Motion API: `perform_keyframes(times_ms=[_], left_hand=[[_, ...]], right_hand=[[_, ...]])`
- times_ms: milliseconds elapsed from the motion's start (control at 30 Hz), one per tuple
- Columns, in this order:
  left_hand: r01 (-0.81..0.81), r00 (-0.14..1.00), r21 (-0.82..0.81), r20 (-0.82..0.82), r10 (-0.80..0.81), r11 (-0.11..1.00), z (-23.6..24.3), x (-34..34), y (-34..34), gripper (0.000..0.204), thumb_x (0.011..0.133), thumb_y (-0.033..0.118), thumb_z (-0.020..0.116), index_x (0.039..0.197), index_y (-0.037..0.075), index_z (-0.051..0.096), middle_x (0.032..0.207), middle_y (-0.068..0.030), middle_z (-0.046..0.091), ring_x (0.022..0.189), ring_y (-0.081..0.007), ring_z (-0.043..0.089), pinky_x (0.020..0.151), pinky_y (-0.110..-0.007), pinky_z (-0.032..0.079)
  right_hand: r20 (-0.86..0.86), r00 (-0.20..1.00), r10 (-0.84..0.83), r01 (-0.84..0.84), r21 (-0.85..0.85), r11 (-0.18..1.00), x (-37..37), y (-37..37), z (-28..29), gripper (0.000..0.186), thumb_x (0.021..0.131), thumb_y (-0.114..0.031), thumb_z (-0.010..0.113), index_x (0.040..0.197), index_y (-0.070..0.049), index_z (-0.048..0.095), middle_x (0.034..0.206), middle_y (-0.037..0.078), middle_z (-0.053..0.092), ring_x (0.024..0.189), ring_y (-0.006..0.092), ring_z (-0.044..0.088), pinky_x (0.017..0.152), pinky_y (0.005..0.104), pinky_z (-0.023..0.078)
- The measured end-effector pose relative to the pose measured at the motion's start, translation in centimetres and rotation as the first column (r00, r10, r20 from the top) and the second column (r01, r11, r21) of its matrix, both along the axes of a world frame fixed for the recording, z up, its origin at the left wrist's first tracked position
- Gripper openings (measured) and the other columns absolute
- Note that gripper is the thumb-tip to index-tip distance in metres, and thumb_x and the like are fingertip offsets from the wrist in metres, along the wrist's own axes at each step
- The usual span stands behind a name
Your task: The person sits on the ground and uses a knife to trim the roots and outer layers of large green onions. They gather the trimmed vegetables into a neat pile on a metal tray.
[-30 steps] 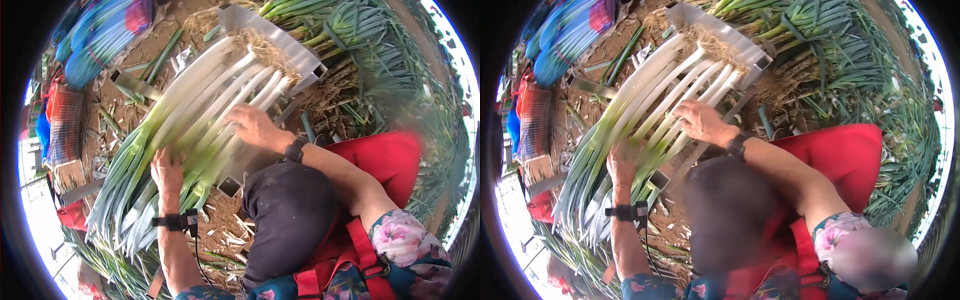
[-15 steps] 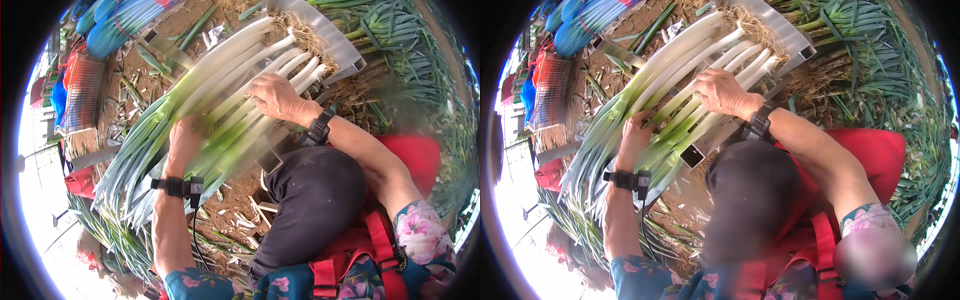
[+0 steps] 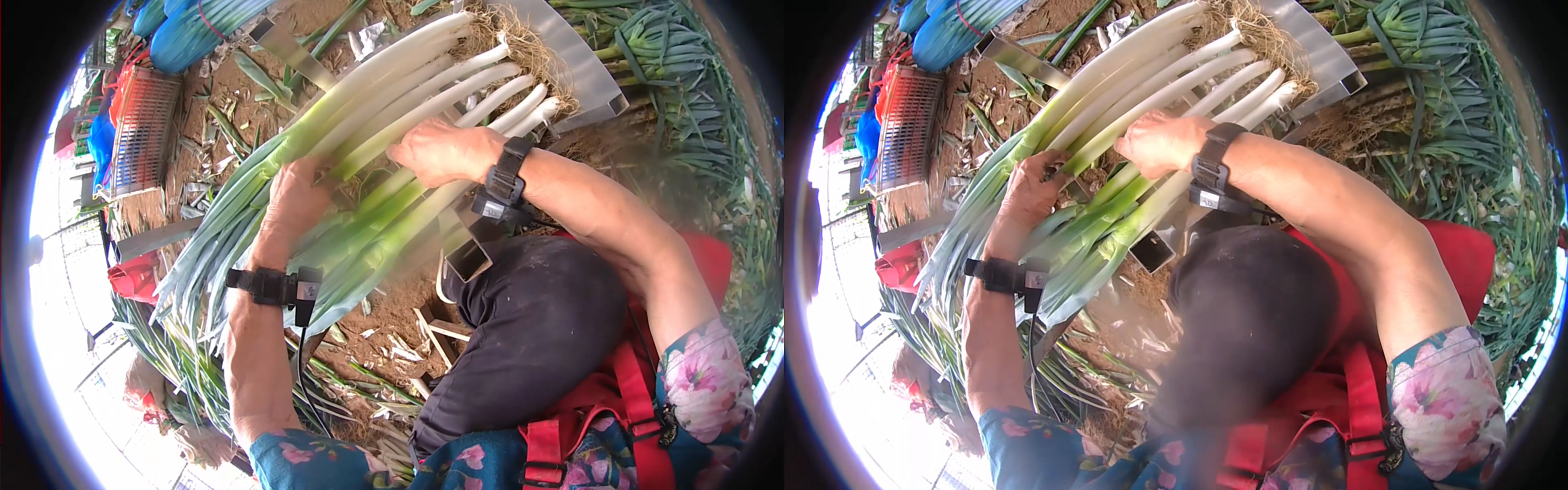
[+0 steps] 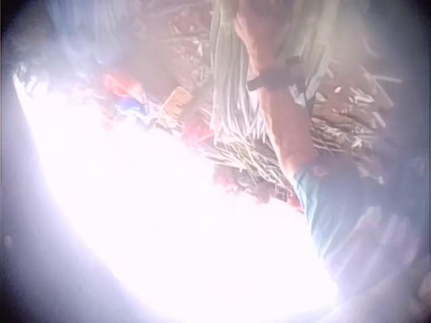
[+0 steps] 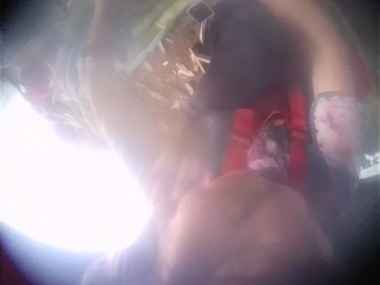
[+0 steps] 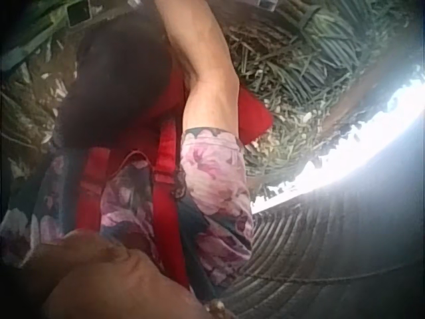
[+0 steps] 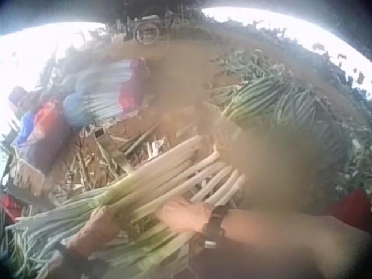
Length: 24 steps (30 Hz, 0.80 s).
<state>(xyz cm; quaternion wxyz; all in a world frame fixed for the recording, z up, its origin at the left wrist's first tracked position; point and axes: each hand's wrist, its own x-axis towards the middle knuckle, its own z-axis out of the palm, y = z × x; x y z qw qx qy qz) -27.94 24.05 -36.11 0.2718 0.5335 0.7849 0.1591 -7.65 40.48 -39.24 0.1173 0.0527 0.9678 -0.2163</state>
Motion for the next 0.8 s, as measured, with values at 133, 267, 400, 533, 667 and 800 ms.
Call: perform_keyframes(times_ms=[133, 267, 400, 533, 667, 800], left_hand=[[-0.006, 0.998, 0.022, -0.055, 0.007, 1.0, -0.1, 0.0, -0.4, 0.03, 0.089, 0.022, 0.072, 0.112, 0.003, 0.074, 0.105, -0.0176, 0.075, 0.101, -0.038, 0.071, 0.09, -0.044, 0.054], [0.055, 0.987, 0.157, -0.156, -0.03, 0.986, -0.3, 0.9, -0.6, 0.028, 0.087, 0.016, 0.072, 0.112, 0.004, 0.072, 0.107, -0.0162, 0.073, 0.1, -0.0396, 0.069, 0.087, -0.047, 0.053], [0.048, 0.975, 0.204, -0.222, -0.001, 0.978, 0.2, 2.2, -1.2, 0.028, 0.086, 0.009, 0.069, 0.114, 0.004, 0.069, 0.108, -0.0154, 0.071, 0.1, -0.0395, 0.067, 0.088, -0.048, 0.052], [0.091, 0.954, 0.275, -0.3, -0.004, 0.957, 0.0, 3.0, -1.4, 0.026, 0.086, 0.007, 0.068, 0.113, 0.005, 0.069, 0.107, -0.0137, 0.07, 0.102, -0.0377, 0.066, 0.09, -0.047, 0.051], [0.096, 0.95, 0.259, -0.313, -0.01, 0.961, -1.2, 2.8, -2.3, 0.026, 0.087, 0.003, 0.068, 0.113, 0.006, 0.069, 0.111, -0.0137, 0.07, 0.105, -0.037, 0.066, 0.092, -0.045, 0.051], [0.022, 0.955, 0.295, -0.29, 0.067, 0.955, 0.1, 5.5, -3.7, 0.022, 0.086, -0.002, 0.065, 0.106, 0.006, 0.072, 0.109, -0.0106, 0.072, 0.101, -0.0314, 0.069, 0.089, -0.042, 0.054]], right_hand=[[-0.069, 0.998, 0.01, -0.008, 0.025, 1.0, 0.4, -0.3, -0.1, 0.025, 0.077, -0.005, 0.064, 0.101, 0.002, 0.068, 0.089, 0.021, 0.071, 0.089, 0.0389, 0.07, 0.077, 0.0493, 0.055], [-0.202, 0.979, -0.036, 0.055, 0.087, 0.995, 2.0, -0.8, -1.4, 0.024, 0.081, -0.009, 0.062, 0.102, -0.002, 0.071, 0.097, 0.017, 0.068, 0.097, 0.0351, 0.067, 0.081, 0.0457, 0.056], [-0.354, 0.934, -0.047, 0.113, 0.167, 0.979, 3.2, -2.2, -1.7, 0.024, 0.081, -0.014, 0.065, 0.102, -0.005, 0.071, 0.103, 0.012, 0.064, 0.105, 0.0298, 0.063, 0.081, 0.0404, 0.056], [-0.472, 0.879, -0.065, 0.16, 0.164, 0.974, 4.0, -2.3, -2.5, 0.026, 0.078, -0.015, 0.066, 0.102, -0.005, 0.07, 0.106, 0.01, 0.062, 0.107, 0.0276, 0.061, 0.08, 0.0388, 0.056], [-0.514, 0.846, -0.144, 0.229, 0.106, 0.968, 3.7, -3.4, -2.9, 0.025, 0.078, -0.014, 0.066, 0.101, -0.004, 0.069, 0.106, 0.01, 0.062, 0.108, 0.0276, 0.061, 0.081, 0.0391, 0.055], [-0.489, 0.854, -0.178, 0.255, 0.095, 0.962, 4.1, -3.0, -3.1, 0.025, 0.079, -0.014, 0.065, 0.101, -0.004, 0.069, 0.106, 0.01, 0.062, 0.108, 0.0279, 0.06, 0.082, 0.0397, 0.054]])
